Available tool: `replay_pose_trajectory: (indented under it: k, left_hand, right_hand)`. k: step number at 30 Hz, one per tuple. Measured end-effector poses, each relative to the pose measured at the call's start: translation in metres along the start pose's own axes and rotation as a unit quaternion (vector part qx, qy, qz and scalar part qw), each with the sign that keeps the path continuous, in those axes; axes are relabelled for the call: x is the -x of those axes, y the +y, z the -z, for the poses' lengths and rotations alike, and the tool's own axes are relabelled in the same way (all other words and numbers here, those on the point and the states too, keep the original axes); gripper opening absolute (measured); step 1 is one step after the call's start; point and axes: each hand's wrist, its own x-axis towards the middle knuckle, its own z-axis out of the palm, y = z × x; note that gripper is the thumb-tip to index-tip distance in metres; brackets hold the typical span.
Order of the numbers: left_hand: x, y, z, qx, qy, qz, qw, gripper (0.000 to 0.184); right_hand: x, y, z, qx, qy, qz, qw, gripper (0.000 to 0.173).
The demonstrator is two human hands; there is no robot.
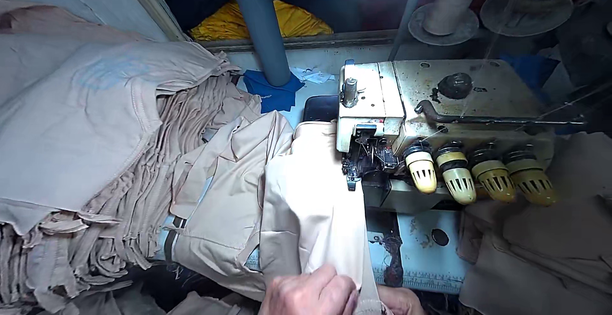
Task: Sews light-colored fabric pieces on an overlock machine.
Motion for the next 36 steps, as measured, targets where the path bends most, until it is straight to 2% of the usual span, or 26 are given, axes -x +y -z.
replay_pose_trajectory:
  k: [4, 7, 11, 20, 22, 26, 29, 34, 36]
  left_hand:
    - [-0.040, -0.018, -0.001, -0.082, 0.064, -0.057, 0.993, 0.026]
    - [-0.056, -0.029, -0.006, -0.077, 0.111, -0.031, 0.990, 0.025]
    - [-0.048, -0.026, -0.003, -0.081, 0.109, -0.019, 0.991, 0.019]
    - [-0.045, -0.026, -0.004, -0.103, 0.118, -0.041, 0.987, 0.020]
    - [-0.047, -0.025, -0.002, -0.093, 0.105, -0.029, 0.990, 0.023]
    - [-0.048, -0.021, 0.001, -0.087, 0.106, -0.029, 0.990, 0.017]
    - [-0.049, -0.016, 0.005, -0.074, 0.088, -0.011, 0.993, 0.021]
    - [-0.065, -0.018, -0.003, -0.142, 0.102, -0.044, 0.984, 0.021]
    - [-0.078, -0.018, -0.008, -0.178, 0.125, -0.039, 0.975, 0.023]
  right_hand:
    - [-0.031, -0.017, -0.009, -0.002, 0.055, 0.018, 0.998, 0.024]
    - [-0.055, -0.022, -0.009, 0.001, 0.080, 0.037, 0.996, 0.026]
    - [-0.064, -0.022, -0.013, -0.027, 0.110, 0.055, 0.992, 0.017]
    - [-0.060, -0.026, -0.024, -0.063, 0.136, 0.029, 0.988, 0.026]
    - [-0.060, -0.026, -0.024, -0.065, 0.136, 0.025, 0.988, 0.025]
    - [-0.060, -0.025, -0.021, -0.069, 0.123, 0.037, 0.989, 0.026]
    - [-0.059, -0.025, -0.019, -0.067, 0.120, 0.031, 0.990, 0.026]
    - [-0.061, -0.020, -0.025, -0.062, 0.144, 0.026, 0.987, 0.026]
    - [-0.064, -0.019, -0.026, -0.058, 0.121, 0.042, 0.990, 0.027]
